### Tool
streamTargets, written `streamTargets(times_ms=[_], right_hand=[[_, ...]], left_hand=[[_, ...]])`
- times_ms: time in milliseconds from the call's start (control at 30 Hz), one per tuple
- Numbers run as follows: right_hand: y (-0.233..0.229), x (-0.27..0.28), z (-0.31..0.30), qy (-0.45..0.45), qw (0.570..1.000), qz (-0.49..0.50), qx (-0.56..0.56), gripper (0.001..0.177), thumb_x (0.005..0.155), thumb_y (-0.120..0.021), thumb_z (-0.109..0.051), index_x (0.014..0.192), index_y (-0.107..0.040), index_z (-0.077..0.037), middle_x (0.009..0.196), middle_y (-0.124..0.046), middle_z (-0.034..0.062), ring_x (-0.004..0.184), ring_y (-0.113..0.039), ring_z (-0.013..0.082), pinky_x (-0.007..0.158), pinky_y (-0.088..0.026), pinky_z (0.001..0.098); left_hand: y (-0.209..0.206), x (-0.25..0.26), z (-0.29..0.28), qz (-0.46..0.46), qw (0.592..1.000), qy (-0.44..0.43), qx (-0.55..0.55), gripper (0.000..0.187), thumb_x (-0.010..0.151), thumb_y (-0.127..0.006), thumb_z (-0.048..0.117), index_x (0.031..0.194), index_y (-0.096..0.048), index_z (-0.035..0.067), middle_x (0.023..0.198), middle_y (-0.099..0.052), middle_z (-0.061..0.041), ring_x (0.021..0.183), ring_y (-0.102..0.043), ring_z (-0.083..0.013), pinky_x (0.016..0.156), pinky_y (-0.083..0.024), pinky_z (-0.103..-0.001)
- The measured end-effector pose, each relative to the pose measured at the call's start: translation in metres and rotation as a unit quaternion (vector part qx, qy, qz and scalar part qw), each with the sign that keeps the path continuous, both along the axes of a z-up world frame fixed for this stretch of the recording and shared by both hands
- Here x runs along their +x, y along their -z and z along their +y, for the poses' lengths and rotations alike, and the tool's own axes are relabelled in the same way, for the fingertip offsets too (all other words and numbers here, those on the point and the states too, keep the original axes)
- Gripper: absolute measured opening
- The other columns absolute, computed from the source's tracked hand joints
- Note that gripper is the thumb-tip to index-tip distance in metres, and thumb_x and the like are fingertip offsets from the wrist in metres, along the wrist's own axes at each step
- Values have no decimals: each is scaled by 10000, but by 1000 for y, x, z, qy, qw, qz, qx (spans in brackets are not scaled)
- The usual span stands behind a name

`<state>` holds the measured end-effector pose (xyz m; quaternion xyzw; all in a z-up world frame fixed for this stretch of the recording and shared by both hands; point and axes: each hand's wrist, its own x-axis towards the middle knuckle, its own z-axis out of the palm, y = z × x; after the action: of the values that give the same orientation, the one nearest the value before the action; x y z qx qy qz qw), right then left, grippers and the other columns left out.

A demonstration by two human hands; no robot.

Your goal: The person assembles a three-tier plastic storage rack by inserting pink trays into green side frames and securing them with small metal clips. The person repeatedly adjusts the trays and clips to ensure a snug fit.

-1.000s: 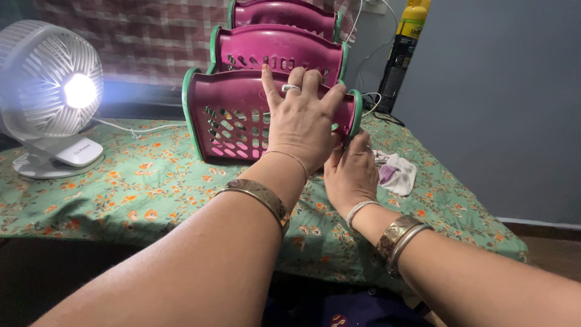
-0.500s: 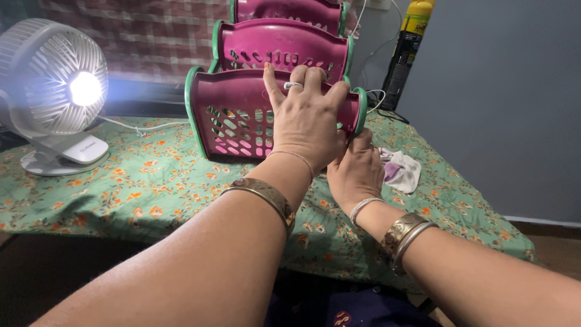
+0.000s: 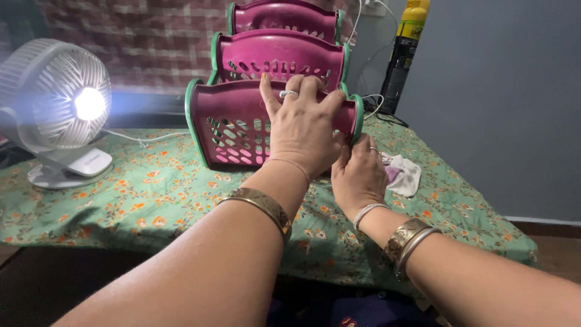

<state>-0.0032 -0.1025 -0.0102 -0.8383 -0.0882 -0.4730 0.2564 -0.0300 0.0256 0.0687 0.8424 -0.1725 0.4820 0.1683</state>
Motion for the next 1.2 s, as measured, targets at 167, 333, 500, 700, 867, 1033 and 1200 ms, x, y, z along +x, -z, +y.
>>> streamTargets(times_ms=[167,333,500,700,867,1033,1200], right_hand=[[2,2,-1,16,1000,-1,-14,258,1001,-567,-281,1053,-524,-32,1022,-649,203,936,-644,442,769,-500,569],[-3,-3,-2,18,999,20,-18,261,989,-564,-301,1056,-541,-50,988,-664,197,902,-650,443,766,-504,568],[-15,-19,0,16,999,44,-8,337,1016,-588,-393,1044,-556,-59,960,-673,199,871,-657,447,735,-507,567],[-14,-31,0,-77,991,-36,103,494,906,-606,-326,1266,-485,-10,1159,-628,240,1010,-649,357,828,-522,471],[-39,-11,-10,-164,970,-102,149,459,1086,-515,-280,1454,-485,-8,1386,-603,232,1246,-616,317,1070,-483,423],[-68,13,-14,-145,968,50,196,493,895,-613,-272,1333,-573,-50,1273,-661,175,1091,-675,295,971,-521,400],[-51,6,-20,-109,989,63,80,394,851,-636,-171,1233,-693,-98,1237,-681,184,1146,-654,321,1014,-508,403]], left_hand=[[-2,-7,-1,8,1000,-5,-9,606,579,-866,311,1157,-691,251,1175,-574,-86,1316,-449,-312,1187,-27,-713],[-5,-10,-3,18,1000,-15,-8,586,584,-870,304,1141,-692,261,1175,-576,-84,1314,-445,-316,1181,-41,-710],[-8,-15,-5,17,1000,-21,-6,540,595,-868,304,1103,-691,252,1189,-577,-84,1316,-447,-320,1168,-62,-713],[-5,-28,-5,31,999,-31,-1,496,639,-857,296,1104,-689,262,1168,-585,-68,1308,-458,-313,1159,-79,-713],[1,-48,-4,9,1000,-21,-8,493,653,-833,251,1124,-689,256,1168,-622,-23,1271,-494,-294,1149,-89,-704],[5,-73,2,28,1000,-10,0,474,695,-794,312,1130,-671,168,1138,-666,-41,1216,-555,-287,1154,-146,-644],[4,-78,40,-33,996,17,-83,426,861,-719,378,1222,-660,160,1234,-680,-77,1188,-609,-306,1150,-312,-544]])
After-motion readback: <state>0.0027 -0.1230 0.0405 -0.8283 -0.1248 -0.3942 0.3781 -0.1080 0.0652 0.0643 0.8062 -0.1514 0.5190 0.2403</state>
